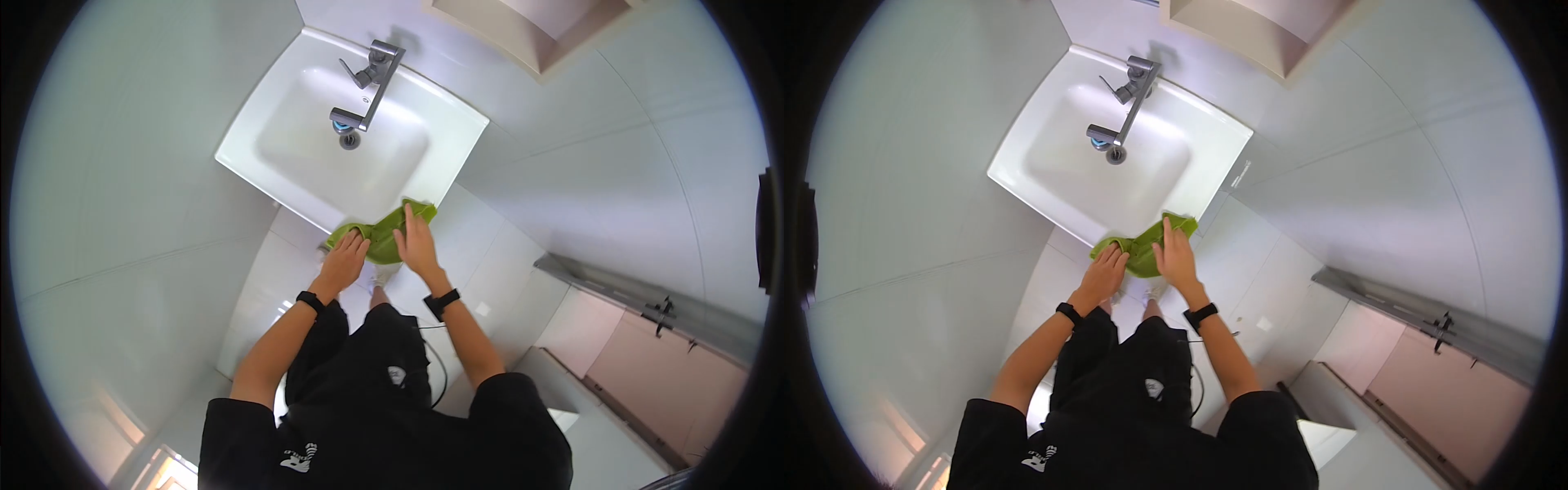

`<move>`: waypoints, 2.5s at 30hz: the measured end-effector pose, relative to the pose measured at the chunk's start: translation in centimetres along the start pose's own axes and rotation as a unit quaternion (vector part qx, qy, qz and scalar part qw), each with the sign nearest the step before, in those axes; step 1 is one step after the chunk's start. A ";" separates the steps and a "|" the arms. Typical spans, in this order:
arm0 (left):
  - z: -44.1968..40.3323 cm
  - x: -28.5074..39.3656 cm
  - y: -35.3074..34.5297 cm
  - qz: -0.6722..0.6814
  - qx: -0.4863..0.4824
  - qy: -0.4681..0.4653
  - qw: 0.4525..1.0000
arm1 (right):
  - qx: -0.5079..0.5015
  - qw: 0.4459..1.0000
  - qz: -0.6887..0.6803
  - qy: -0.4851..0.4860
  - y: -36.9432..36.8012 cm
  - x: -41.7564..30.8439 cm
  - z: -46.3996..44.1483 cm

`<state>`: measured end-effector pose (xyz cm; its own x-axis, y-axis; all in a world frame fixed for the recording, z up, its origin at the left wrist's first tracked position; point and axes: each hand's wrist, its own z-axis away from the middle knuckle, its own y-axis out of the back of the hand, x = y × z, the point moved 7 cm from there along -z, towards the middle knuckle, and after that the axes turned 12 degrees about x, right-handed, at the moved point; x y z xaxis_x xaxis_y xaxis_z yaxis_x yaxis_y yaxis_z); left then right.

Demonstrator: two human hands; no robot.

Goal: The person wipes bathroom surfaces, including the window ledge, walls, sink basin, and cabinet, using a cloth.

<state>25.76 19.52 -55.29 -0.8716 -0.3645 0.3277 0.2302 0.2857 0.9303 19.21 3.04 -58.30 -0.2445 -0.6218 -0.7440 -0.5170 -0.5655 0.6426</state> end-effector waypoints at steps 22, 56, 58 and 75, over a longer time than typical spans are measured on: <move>-20.8 4.8 -15.4 0.004 -0.060 0.091 0.994 | -0.070 0.967 0.223 0.099 1.3 17.7 -20.2; 6.3 -19.4 2.9 0.121 0.014 0.007 0.992 | -0.133 0.957 0.233 0.112 -13.3 -10.3 2.5; 6.5 -25.1 4.1 0.034 0.022 0.081 0.996 | -0.132 0.959 0.231 0.098 -17.6 -12.8 0.9; 1.8 -35.9 12.0 -0.165 0.105 0.218 0.956 | -0.036 0.957 0.142 0.252 -29.3 -24.1 -9.2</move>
<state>59.05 37.70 -56.16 -0.6087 -0.7868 0.1019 -0.1580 0.2461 0.9563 47.82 29.67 -57.50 0.0691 -0.9277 -0.3668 -0.4269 -0.3598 0.8296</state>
